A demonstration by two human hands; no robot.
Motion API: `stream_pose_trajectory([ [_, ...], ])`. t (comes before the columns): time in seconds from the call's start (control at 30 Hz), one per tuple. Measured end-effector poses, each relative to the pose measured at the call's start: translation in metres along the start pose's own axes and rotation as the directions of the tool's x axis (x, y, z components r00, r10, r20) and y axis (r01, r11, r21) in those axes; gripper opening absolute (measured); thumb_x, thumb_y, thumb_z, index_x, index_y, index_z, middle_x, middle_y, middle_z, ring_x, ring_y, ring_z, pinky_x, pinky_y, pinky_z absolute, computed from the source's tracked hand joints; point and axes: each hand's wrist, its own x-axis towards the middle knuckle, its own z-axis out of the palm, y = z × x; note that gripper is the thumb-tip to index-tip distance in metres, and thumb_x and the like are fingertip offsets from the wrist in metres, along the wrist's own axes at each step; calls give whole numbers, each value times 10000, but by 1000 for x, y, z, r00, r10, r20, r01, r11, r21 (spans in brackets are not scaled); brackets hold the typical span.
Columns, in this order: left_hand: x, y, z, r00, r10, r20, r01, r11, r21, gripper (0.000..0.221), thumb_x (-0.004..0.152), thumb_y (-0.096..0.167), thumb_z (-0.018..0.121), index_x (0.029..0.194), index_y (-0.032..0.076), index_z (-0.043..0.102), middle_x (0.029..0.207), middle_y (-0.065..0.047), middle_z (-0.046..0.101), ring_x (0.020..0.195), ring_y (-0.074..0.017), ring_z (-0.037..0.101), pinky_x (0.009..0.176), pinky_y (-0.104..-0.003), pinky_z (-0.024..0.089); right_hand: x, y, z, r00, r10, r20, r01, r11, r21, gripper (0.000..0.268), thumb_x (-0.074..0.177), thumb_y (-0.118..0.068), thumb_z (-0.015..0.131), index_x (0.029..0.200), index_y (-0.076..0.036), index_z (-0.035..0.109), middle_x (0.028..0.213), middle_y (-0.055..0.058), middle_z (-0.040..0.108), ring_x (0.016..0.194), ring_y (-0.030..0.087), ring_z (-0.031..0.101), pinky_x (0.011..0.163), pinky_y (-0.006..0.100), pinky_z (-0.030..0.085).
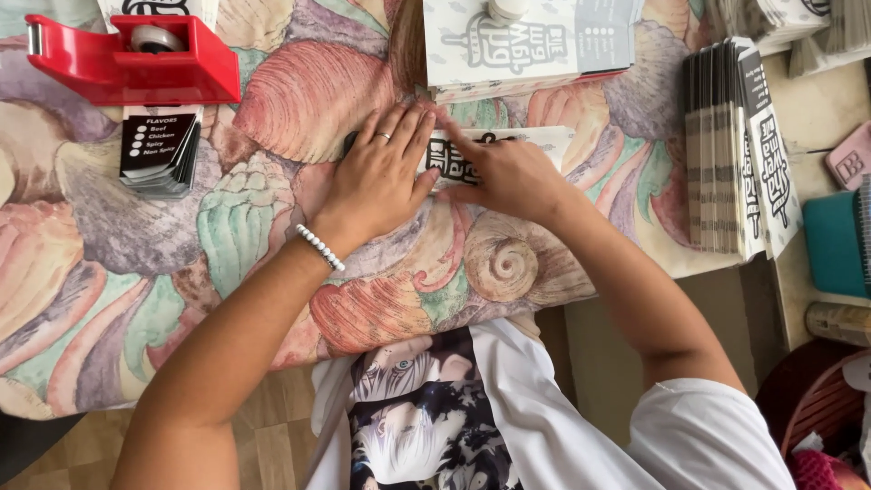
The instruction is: A person is manually folding and stacking packaging bags on a table in a factory setting.
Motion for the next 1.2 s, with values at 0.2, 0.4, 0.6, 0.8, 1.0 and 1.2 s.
stream_pose_trajectory([
  [0.2,-3,-3,-7,993,69,-98,-75,995,-61,689,1022,394,514,1590,43,344,1528,-249,444,1399,-406,438,1146,-538,286,-37,53,-11,960,214,182,-213,977,-27,1194,753,-747,725,1618,-33,315,561,97,655,622,383,716,657,480,590],
  [0.4,-6,-13,2,996,84,-25,-87,985,-147,746,1024,551,445,1558,36,364,1500,-188,464,1402,-336,445,1150,-500,281,-58,53,-35,921,341,186,-341,939,-33,1240,687,-706,813,1663,-141,299,687,69,681,684,323,699,649,422,547],
  [0.6,-2,-7,-11,970,32,239,-18,998,-61,795,1060,608,260,1607,36,183,1645,-173,279,1500,-297,259,1238,-480,162,-47,38,-42,988,-27,-154,20,999,-44,1155,737,-752,718,1598,-73,354,1631,237,308,1463,445,325,1179,679,245],
  [0.8,-6,-7,-14,993,98,-70,-106,987,-122,804,1040,614,429,1550,1,328,1432,-193,438,1333,-344,487,1128,-481,316,-21,51,1,946,-158,-282,159,987,-18,1078,649,-607,900,1454,28,566,1281,195,698,1225,369,650,1051,454,497],
  [1.0,-11,-16,-5,984,111,-138,-138,969,-206,889,940,613,613,1556,34,337,1338,-160,519,1279,-322,545,1122,-462,352,-20,54,10,959,-103,-263,110,994,12,1060,632,-546,913,1483,-21,561,1232,158,734,1163,348,686,979,456,542],
  [1.2,-10,-17,-2,984,80,-160,-116,966,-232,937,870,593,708,1540,37,361,1350,-154,537,1241,-319,571,1120,-447,364,-19,58,17,960,-82,-268,96,995,37,1082,590,-591,907,1461,-32,591,1264,144,728,1171,354,682,929,459,564],
])
